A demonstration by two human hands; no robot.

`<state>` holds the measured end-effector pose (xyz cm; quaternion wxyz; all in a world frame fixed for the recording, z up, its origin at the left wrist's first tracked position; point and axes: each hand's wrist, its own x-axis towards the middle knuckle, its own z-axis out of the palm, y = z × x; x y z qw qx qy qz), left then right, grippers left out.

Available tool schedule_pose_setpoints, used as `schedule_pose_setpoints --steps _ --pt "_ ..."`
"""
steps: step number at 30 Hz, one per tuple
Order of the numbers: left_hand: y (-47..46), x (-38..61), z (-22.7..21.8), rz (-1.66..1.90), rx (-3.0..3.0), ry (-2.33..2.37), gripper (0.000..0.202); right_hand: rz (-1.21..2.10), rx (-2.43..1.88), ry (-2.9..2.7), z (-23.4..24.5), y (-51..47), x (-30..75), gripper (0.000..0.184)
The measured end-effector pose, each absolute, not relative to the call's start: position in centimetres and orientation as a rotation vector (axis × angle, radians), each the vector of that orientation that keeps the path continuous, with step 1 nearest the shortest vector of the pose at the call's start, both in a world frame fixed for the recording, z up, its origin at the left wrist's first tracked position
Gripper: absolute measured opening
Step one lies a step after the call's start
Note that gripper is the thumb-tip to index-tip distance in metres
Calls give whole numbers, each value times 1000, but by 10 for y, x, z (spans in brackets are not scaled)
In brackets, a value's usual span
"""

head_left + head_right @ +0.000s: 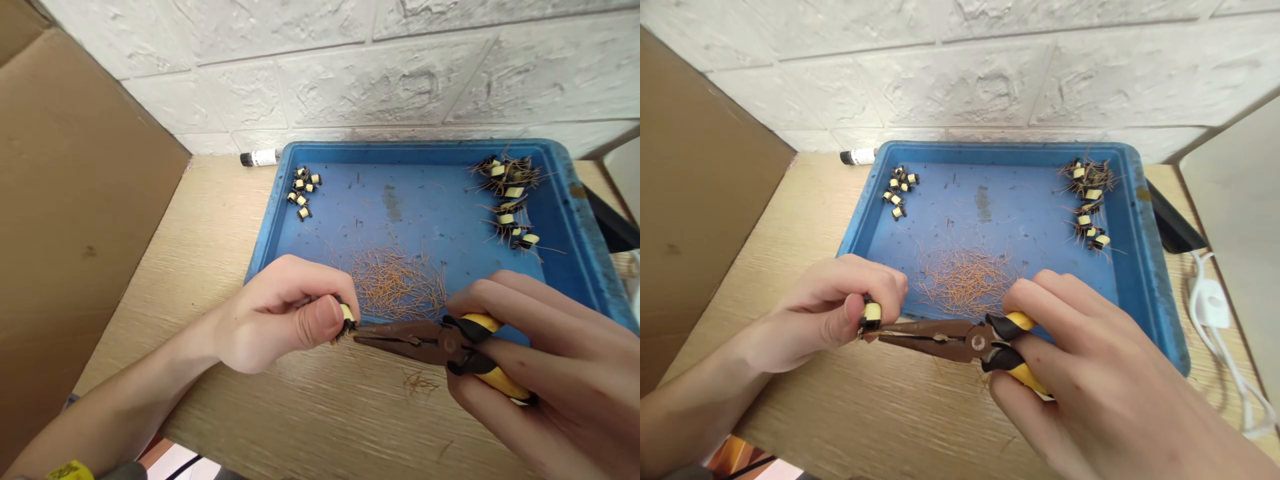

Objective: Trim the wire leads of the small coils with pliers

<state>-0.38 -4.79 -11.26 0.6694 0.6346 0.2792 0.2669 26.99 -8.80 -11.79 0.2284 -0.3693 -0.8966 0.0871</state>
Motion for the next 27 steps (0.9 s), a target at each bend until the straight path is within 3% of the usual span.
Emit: schedule_pose_setpoints --steps 27 --pt "-48 -5 -114 584 1388 595 41 187 -1016 -2516 -119 -86 272 47"
